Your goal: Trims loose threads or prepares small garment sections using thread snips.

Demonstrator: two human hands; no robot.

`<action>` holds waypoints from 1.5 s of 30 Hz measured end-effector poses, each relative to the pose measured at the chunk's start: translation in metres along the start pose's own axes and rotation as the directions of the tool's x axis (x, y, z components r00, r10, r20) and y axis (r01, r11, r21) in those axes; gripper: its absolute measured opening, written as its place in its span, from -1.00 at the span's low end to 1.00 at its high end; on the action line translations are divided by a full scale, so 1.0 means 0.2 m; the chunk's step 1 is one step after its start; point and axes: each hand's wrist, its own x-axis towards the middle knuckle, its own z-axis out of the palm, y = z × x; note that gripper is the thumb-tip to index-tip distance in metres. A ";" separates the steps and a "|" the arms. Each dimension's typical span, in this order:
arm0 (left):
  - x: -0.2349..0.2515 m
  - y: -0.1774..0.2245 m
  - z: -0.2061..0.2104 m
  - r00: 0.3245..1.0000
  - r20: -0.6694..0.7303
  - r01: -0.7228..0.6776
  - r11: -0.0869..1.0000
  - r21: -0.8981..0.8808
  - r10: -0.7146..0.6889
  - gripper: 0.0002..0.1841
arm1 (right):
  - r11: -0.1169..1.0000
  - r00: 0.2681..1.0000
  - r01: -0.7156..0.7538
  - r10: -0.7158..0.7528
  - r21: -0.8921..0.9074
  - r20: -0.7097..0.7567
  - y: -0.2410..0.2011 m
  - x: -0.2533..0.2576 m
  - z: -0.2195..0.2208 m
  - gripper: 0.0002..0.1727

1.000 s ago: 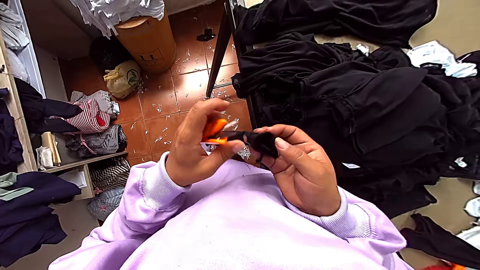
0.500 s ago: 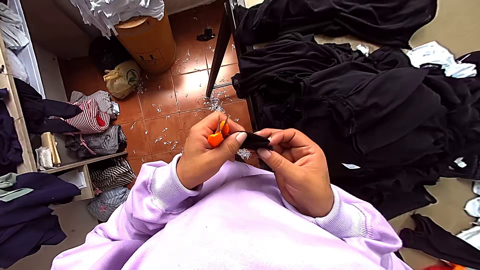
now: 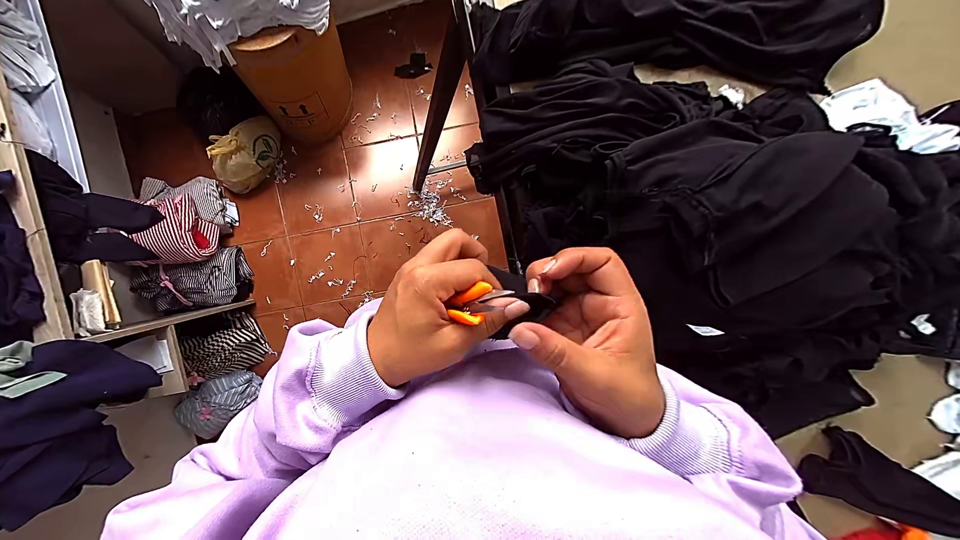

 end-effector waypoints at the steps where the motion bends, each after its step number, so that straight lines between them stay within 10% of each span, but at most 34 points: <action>1: 0.00 0.01 0.00 1.000 -0.003 0.003 0.999 -0.053 -0.003 -0.78 | 0.999 1.000 -0.005 0.005 -0.041 -0.010 0.00 0.00 0.01 -0.45; 10: -0.02 0.03 -0.02 0.999 -0.022 0.017 0.878 -0.478 -0.031 -0.86 | 0.932 0.993 -0.009 -0.035 -0.362 -0.115 0.00 -0.01 0.02 -0.55; 16: -0.04 0.01 -0.09 0.974 0.224 0.105 0.949 -0.298 -0.038 -0.82 | 0.895 0.940 0.258 -0.319 -0.365 -0.118 0.01 -0.01 -0.01 -0.47; 22: 0.00 0.03 -0.02 0.998 0.065 0.036 0.988 -0.153 -0.026 -0.62 | 0.723 0.870 0.401 -0.492 -0.562 -0.012 0.04 0.00 -0.01 -0.57; 36: 0.04 0.01 -0.05 0.977 -0.203 -0.009 0.937 -0.349 -0.066 -0.93 | 0.937 0.965 0.233 -0.189 -0.260 0.181 0.00 0.00 -0.02 -0.75; 45: 0.02 0.03 -0.16 0.996 0.039 0.083 0.992 -0.099 -0.080 -0.59 | 0.966 0.968 0.149 -0.099 -0.210 0.231 -0.03 0.00 -0.03 -0.66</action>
